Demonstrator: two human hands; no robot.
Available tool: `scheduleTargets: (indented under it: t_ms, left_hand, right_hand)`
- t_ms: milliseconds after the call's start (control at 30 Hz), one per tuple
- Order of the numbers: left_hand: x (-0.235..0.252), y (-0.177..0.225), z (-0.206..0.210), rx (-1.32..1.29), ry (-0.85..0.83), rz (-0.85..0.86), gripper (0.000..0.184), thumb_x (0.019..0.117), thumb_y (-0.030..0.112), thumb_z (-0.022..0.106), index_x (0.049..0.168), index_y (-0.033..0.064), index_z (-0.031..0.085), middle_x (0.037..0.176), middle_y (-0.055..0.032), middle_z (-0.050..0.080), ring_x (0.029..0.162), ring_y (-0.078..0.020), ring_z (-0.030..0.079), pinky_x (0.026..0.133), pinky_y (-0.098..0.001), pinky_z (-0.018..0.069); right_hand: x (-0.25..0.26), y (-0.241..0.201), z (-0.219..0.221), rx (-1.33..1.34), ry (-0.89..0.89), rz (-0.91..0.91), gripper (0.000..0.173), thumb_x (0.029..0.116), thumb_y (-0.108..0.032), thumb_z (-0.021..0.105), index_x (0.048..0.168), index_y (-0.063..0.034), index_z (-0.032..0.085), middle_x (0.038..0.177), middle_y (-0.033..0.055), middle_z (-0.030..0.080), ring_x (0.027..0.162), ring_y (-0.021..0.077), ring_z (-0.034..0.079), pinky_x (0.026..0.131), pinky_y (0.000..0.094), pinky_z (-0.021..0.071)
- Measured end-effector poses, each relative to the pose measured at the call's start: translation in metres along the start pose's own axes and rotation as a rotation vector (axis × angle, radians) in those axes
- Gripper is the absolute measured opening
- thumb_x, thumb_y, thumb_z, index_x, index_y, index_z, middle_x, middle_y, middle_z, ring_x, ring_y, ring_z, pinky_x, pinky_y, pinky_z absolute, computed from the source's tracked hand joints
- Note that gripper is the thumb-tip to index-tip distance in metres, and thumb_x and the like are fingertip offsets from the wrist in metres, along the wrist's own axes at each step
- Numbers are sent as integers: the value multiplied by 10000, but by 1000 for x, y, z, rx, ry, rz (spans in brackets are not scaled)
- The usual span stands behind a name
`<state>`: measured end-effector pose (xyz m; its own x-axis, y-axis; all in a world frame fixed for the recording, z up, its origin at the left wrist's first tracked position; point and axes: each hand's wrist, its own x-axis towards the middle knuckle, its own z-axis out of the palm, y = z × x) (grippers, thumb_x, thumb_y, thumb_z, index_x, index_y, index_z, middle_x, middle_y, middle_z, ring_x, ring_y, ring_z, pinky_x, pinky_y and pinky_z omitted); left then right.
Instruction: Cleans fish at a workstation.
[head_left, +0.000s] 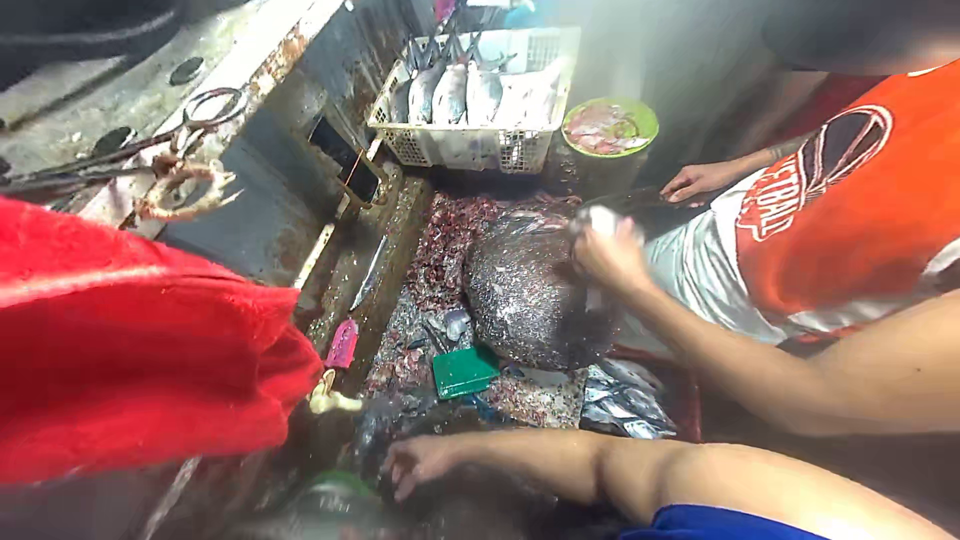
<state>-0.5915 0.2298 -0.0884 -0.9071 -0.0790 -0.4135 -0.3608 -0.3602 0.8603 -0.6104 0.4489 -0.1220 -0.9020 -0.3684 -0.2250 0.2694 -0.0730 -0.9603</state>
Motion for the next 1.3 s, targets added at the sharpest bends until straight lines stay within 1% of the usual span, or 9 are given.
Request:
scheduleTargets:
  t_ms: [167, 267, 467, 667, 933, 1000, 1067, 1167, 1300]
  left_hand:
    - [46, -36, 114, 212, -108, -113, 376, 1019, 252, 624, 1329, 48, 562, 1059, -110, 712, 906, -181, 701, 787, -404, 610]
    - [82, -47, 147, 220, -230, -208, 227, 942, 163, 647, 1126, 31, 646, 825, -86, 686, 675, -164, 660, 582, -346, 573]
    - [111, -43, 169, -127, -303, -183, 338, 1076, 292, 448, 1317, 85, 562, 1148, -134, 708, 1008, -257, 712, 837, -482, 615]
    - [117, -20, 155, 61, -153, -209, 401, 1124, 291, 293, 1376, 77, 522, 1116, -125, 693, 949, -223, 686, 797, -451, 595]
    - [144, 27, 123, 20, 15, 38, 362, 1097, 369, 447, 1276, 96, 601, 1099, -77, 719, 958, -200, 694, 812, -414, 596]
    - [127, 17, 111, 127, -32, -36, 461, 1085, 455, 438, 1415, 152, 546, 1315, -56, 660, 1162, -194, 636, 967, -432, 545]
    - [93, -8, 111, 254, -139, -127, 558, 1042, 277, 584, 1526, 75, 394, 1434, -139, 567, 1280, -241, 573, 1067, -462, 502]
    - [58, -33, 138, 292, -196, -190, 726, 829, 111, 829, 1425, -38, 442, 1223, -212, 684, 1091, -294, 699, 940, -477, 603]
    - [86, -24, 150, 377, -73, -144, 530, 1018, 301, 636, 1456, 36, 497, 1367, -190, 616, 1233, -290, 609, 1031, -491, 521]
  right_hand:
    - [16, 1, -24, -62, 185, -92, 662, 847, -121, 778, 1445, 8, 523, 1273, 232, 662, 1163, 332, 659, 1048, 562, 514]
    - [20, -1, -62, -12, 275, -62, 509, 865, -149, 749, 1333, -19, 598, 1008, 177, 717, 797, 263, 708, 751, 499, 604]
    - [17, -6, -102, -115, 210, 57, 528, 884, -187, 773, 1371, -68, 608, 1055, 184, 723, 785, 283, 711, 745, 520, 604]
    - [10, -17, -95, 185, 92, 165, 653, 916, -224, 750, 1486, -115, 452, 990, 155, 697, 632, 227, 670, 574, 398, 597]
    - [1, 9, -83, 107, 59, 34, 692, 796, -62, 795, 1442, -54, 545, 1309, 110, 677, 1141, 178, 684, 1004, 401, 583]
    - [-5, 15, -80, 111, 87, 19, 741, 773, -56, 805, 1459, -47, 527, 1326, 109, 669, 1171, 173, 673, 1021, 394, 576]
    - [-8, 15, -73, 116, 155, -6, 757, 782, -54, 802, 1473, -13, 495, 1321, 126, 669, 1171, 177, 677, 1027, 388, 578]
    - [-18, 10, -53, 148, 293, -84, 702, 823, -34, 757, 1453, 49, 462, 1288, 151, 670, 1149, 172, 682, 1020, 364, 581]
    - [-41, 22, -33, 119, 348, -62, 800, 823, -57, 777, 1515, 40, 386, 1359, 157, 636, 1214, 179, 656, 1055, 360, 564]
